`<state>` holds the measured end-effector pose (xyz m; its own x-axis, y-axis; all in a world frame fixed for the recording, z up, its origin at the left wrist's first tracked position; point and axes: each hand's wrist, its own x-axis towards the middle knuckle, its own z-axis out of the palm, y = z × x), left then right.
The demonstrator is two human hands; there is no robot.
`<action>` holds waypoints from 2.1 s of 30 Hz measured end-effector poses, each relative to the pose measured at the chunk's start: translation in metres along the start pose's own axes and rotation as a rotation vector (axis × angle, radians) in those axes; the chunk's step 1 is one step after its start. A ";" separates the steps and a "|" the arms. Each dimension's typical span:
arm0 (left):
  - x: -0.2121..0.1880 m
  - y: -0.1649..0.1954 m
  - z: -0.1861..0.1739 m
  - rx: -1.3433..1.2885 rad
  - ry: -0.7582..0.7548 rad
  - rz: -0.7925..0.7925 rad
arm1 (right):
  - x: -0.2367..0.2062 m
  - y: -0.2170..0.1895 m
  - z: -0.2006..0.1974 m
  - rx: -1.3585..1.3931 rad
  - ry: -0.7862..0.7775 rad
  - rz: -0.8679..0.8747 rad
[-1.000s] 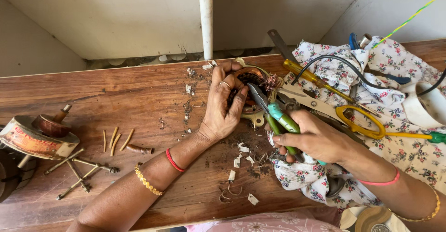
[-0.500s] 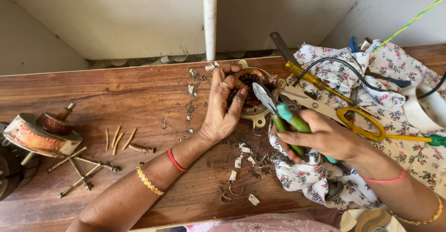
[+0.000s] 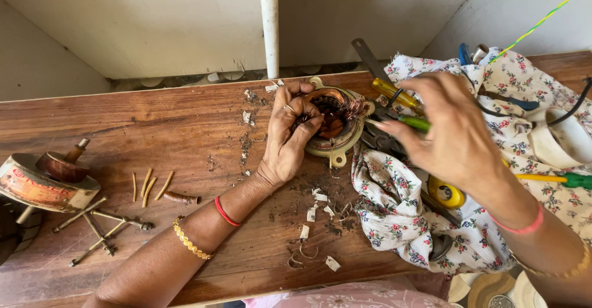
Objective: The person uses pliers to cut and remove copper wire from a circular metal component on a wooden workbench. They repeatedly grip, cut, and pull the wire while holding the component steady with the other hand.
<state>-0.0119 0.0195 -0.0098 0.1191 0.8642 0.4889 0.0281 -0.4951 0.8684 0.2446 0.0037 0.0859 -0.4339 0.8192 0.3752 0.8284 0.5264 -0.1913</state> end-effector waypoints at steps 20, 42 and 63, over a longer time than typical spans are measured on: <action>-0.006 0.006 -0.001 -0.081 -0.023 -0.045 | 0.026 -0.006 0.082 1.034 0.037 0.028; -0.006 0.019 -0.008 0.046 -0.081 -0.004 | 0.033 0.000 0.065 0.852 -0.091 -0.257; -0.001 0.013 -0.004 0.270 -0.092 0.098 | 0.039 0.003 0.069 0.775 -0.138 -0.203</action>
<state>-0.0153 0.0127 0.0017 0.2234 0.8055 0.5489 0.2731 -0.5923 0.7580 0.2057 0.0531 0.0370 -0.6308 0.6850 0.3645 0.2704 0.6344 -0.7242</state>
